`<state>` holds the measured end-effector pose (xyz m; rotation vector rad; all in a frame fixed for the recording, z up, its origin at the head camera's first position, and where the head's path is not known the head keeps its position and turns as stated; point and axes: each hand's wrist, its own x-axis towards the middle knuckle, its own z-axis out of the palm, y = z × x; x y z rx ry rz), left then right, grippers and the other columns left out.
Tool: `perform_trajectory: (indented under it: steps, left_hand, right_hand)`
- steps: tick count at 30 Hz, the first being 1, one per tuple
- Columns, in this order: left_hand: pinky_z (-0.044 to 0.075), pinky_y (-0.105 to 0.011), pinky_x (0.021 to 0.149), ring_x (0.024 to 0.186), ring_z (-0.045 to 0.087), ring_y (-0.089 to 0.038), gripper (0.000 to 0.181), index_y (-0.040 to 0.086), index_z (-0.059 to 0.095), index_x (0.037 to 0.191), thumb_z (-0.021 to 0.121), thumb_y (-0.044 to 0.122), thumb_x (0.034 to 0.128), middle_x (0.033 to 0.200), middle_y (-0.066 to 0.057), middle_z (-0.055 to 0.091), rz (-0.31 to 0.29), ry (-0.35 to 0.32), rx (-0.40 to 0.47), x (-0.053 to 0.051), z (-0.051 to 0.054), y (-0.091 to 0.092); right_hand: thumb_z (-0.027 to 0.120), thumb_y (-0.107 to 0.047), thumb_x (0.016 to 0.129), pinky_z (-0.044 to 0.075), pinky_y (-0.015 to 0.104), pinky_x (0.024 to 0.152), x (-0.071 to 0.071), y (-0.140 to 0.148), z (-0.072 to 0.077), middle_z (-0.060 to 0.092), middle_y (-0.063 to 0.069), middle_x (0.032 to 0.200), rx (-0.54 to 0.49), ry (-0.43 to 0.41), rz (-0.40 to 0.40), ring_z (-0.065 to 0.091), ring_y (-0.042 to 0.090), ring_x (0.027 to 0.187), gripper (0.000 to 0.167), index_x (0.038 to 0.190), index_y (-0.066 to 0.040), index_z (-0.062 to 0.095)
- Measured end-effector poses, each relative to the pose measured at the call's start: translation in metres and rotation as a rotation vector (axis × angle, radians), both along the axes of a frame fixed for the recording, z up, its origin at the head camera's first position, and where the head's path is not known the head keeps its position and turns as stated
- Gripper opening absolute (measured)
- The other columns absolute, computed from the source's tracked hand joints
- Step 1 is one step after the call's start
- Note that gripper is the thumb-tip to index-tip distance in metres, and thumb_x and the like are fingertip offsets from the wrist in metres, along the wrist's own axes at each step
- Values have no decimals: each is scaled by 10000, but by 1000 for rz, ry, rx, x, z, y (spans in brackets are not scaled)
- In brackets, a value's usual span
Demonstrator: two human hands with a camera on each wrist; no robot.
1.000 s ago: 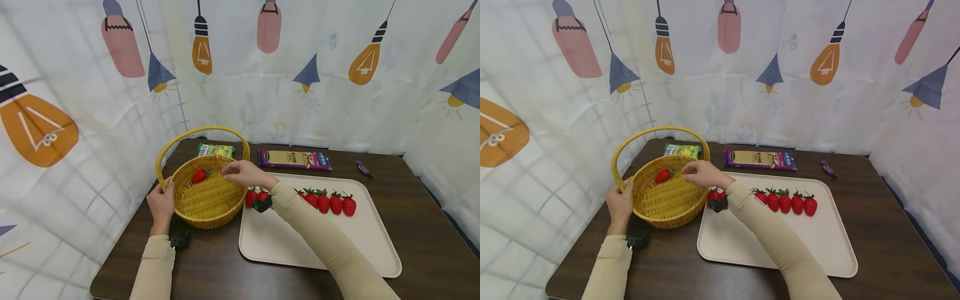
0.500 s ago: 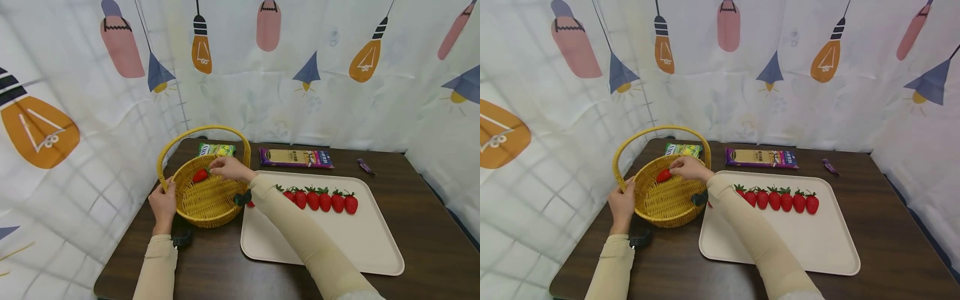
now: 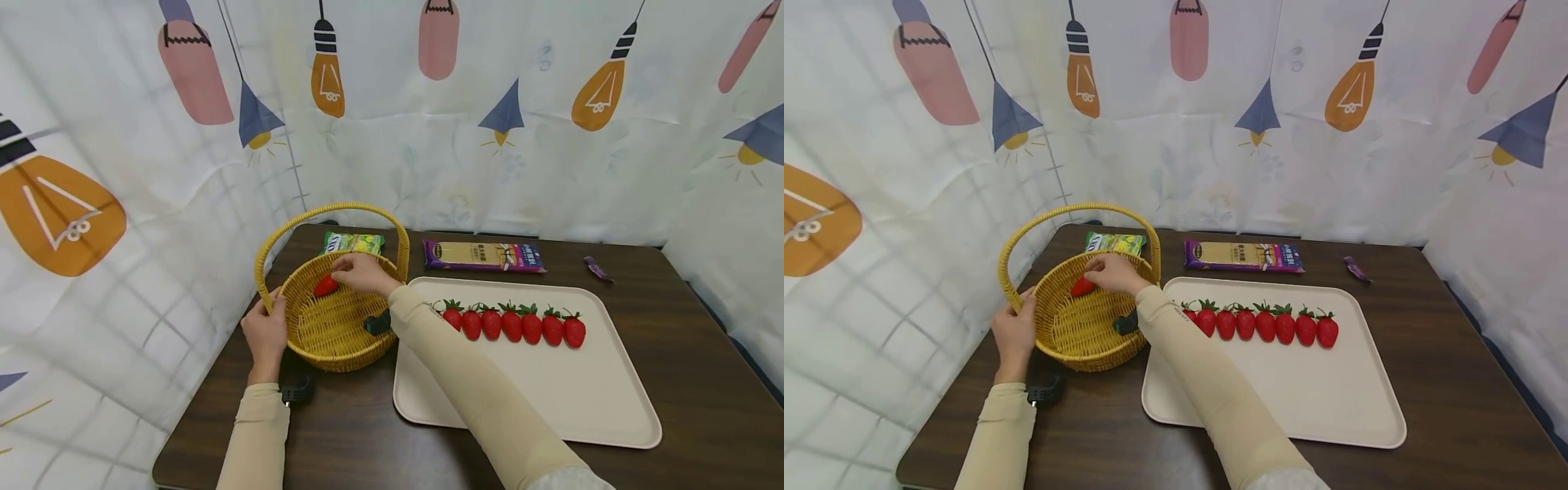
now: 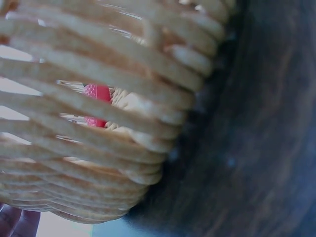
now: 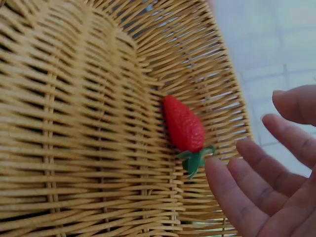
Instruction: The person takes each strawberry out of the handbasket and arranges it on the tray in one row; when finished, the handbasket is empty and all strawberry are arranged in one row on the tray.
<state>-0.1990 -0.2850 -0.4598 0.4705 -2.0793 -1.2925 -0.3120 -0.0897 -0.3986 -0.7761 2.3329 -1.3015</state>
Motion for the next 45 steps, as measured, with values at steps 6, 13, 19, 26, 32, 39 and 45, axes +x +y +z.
perform_trajectory:
  steps: [6,13,19,26,32,39,45]
  left_hand:
    - [386,-171,469,548,483,-51,326,97,702,1218,549,260,980,956,-209,710,-20,4,12,0,1,1]
    - [338,-216,438,509,406,-103,297,86,714,1194,561,164,952,908,-200,711,-24,32,7,-1,2,1]
    - [403,-153,505,627,530,-31,297,92,721,1185,561,182,952,1038,-146,730,-16,37,14,-1,2,1]
    - [394,-187,469,569,499,-78,301,89,713,1197,558,181,955,1075,-144,722,-27,30,16,-1,1,4]
    - [406,-166,510,650,531,-82,302,96,717,1192,557,177,949,1105,-126,718,-21,36,19,0,1,5]
    - [415,-161,517,647,546,-110,301,109,726,1181,555,182,943,1096,-125,721,-16,44,22,0,1,2]
    - [441,-106,576,850,626,-205,320,95,706,1214,541,201,960,1137,-125,709,-12,19,32,2,1,0]
  right_hand:
    - [575,-270,991,505,307,775,-2,-6,-8,643,29,1165,49,35,3,614,164,972,359,1291,-77,612]
    - [574,-261,988,517,347,795,-4,-11,-17,621,68,1222,-1,-35,-45,631,230,998,375,1312,-73,589]
    - [584,-239,981,534,386,813,-6,-15,-21,582,109,1295,-53,-109,-102,638,284,1007,404,1351,-80,554]
    - [600,-240,969,523,338,777,-7,-18,-25,559,112,1336,12,-73,-126,620,222,1008,427,1362,-82,545]
    - [598,-251,973,469,361,949,-5,-22,-26,510,78,1428,95,-9,-15,529,231,1234,486,1425,-99,502]
    - [627,-232,957,446,338,978,-6,-29,-27,551,61,1394,113,39,111,510,211,1262,456,1389,-108,549]
    - [637,-201,951,516,296,864,0,-38,-26,550,73,1397,65,-59,219,587,176,1160,489,1410,-73,523]
